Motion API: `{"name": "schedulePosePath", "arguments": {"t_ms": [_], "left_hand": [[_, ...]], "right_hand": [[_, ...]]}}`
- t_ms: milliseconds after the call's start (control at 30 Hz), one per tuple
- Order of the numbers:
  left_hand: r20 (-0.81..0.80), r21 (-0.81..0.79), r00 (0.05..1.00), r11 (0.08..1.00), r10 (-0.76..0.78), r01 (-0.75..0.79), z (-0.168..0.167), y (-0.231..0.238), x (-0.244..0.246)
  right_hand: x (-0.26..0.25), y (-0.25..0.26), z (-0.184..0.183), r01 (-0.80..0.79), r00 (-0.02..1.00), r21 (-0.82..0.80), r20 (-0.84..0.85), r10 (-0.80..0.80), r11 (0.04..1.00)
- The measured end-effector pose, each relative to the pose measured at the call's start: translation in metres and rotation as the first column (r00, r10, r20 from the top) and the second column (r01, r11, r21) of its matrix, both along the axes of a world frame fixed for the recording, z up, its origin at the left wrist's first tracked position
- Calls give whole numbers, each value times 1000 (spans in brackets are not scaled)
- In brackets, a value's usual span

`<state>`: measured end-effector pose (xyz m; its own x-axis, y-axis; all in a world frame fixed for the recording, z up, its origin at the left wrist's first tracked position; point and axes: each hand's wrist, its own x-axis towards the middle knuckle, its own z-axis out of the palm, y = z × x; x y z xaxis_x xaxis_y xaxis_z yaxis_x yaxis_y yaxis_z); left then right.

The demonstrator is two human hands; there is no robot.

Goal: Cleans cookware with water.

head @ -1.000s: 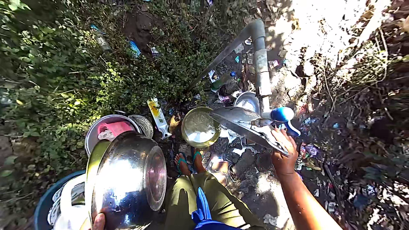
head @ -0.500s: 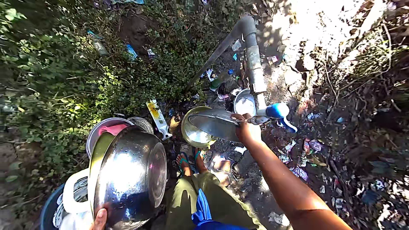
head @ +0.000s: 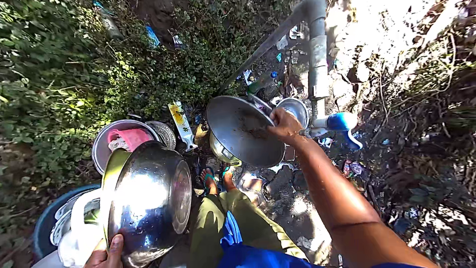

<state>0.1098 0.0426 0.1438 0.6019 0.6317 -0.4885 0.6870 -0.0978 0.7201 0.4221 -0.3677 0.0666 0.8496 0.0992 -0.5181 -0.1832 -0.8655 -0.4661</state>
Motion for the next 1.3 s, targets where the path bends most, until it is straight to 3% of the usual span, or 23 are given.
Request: {"name": "schedulePosePath", "arguments": {"t_ms": [133,200,267,367,467,633,700,800,867,933,1033,1133,1233,1300], "left_hand": [[-1,15,1000,999,28,-28,2,-1,5],[-6,17,999,999,48,-48,2,-4,8],[-2,28,998,998,62,-62,2,-5,12],[29,-6,998,998,56,-56,-2,-8,18],[57,-18,996,998,63,-62,-6,-10,23],[30,-16,997,997,70,-70,-3,-7,24],[27,-14,998,998,62,-62,-4,-5,24],[5,-11,1000,1000,26,-26,-8,-2,22],[-20,3,1000,1000,-13,13,-9,0,22],[-29,10,999,1000,-24,25,-10,-1,25],[-58,9,996,997,-73,74,-11,-1,30],[-14,-13,993,993,-121,121,-14,-1,35],[27,5,973,974,-228,228,-14,0,42],[36,25,953,953,-302,301,-14,2,45]], "right_hand": [[-9,8,-21,200,972,-76,-107,-207,977],[8,20,-20,256,962,-24,-91,-257,966],[20,28,-13,271,961,13,-58,-270,962],[39,36,-8,161,979,-140,-105,-177,977],[47,35,-12,133,970,-264,-162,-180,955],[36,11,-21,250,919,-227,-250,-304,941],[27,-8,-26,383,857,-212,-283,-432,899],[-1,-57,-51,713,649,-25,-353,-674,700],[-21,-74,-52,908,399,71,-447,-801,413],[-40,-78,-47,979,197,56,-467,-862,194],[-76,-88,-54,981,-30,142,-547,-836,-129],[-108,-95,-66,919,-196,134,-661,-725,-371],[-143,-98,-77,846,-289,121,-714,-638,-519],[-169,-103,-83,818,-299,125,-742,-601,-561]]}}
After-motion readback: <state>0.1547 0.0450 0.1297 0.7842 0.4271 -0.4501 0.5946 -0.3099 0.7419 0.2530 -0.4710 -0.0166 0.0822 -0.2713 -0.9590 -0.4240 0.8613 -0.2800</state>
